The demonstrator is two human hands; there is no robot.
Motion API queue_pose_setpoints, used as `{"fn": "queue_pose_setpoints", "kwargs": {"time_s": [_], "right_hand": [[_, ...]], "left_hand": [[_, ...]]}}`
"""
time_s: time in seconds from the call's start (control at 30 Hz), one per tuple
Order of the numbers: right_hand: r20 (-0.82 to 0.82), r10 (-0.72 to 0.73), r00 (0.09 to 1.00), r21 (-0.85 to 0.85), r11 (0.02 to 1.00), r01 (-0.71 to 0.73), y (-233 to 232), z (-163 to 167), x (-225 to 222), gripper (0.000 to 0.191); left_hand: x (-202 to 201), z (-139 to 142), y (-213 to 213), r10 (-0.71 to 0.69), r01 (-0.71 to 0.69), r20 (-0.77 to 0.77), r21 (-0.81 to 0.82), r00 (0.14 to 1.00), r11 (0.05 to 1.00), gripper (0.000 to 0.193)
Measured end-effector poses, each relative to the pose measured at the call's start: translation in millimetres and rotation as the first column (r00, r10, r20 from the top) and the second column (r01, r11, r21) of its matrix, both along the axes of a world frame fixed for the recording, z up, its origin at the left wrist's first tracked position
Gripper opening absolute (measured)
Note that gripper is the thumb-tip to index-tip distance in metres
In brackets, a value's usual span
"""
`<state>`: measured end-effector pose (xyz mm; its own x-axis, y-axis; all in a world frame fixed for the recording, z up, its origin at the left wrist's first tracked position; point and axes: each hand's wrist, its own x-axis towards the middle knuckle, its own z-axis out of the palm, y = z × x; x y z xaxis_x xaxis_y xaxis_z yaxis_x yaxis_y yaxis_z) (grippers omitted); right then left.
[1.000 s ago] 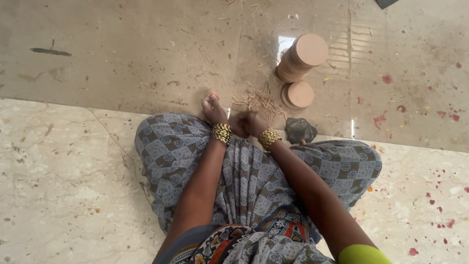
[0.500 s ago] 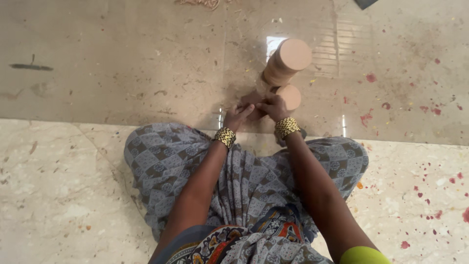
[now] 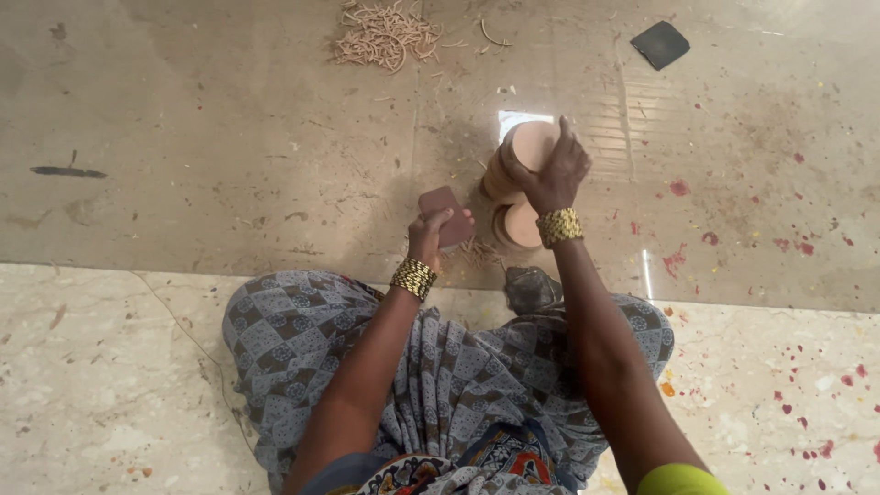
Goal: The person sits cross-legged on the floor sanding round wooden discs. They hold a sanding block in one hand and a disc in the other, rubbing the block over the disc faces and edges, then set finished discs on a growing pile beside them and pick up the next disc.
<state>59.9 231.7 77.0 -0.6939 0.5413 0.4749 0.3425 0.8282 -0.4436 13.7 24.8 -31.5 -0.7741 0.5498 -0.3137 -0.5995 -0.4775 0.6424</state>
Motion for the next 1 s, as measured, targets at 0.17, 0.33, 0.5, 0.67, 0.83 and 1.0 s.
{"fn": "queue_pose_setpoints", "kwargs": {"time_s": [0.17,0.33,0.5,0.67,0.83,1.0], "right_hand": [[-0.198,0.443,0.874,-0.326,0.812,-0.485,-43,-31,41,0.084],[-0.112,0.481,0.869,-0.168,0.853,-0.494,-99,-64,53,0.066],[-0.151,0.332,0.931,-0.349,0.863,-0.364,-94,-71,41,0.070],[-0.148,0.413,0.898,-0.231,0.869,-0.438,-114,-73,42,0.083],[-0.183,0.204,0.962,-0.567,0.777,-0.273,-108,-72,38,0.068],[-0.222,0.132,0.966,-0.958,0.154,-0.241,-95,-68,52,0.061]], "left_hand": [[-6,3,5,-0.122,0.126,-0.077,0.054,0.990,0.991,0.068],[8,7,8,-0.183,0.148,0.109,0.268,0.977,0.952,0.093],[18,7,5,-0.224,0.201,0.047,0.295,0.973,0.934,0.086],[12,9,1,-0.190,0.164,0.080,0.252,0.979,0.954,0.089],[20,8,-4,-0.229,0.207,0.051,0.272,0.972,0.940,0.081],[20,15,-11,-0.246,0.239,0.041,0.125,0.968,0.963,0.073]]}}
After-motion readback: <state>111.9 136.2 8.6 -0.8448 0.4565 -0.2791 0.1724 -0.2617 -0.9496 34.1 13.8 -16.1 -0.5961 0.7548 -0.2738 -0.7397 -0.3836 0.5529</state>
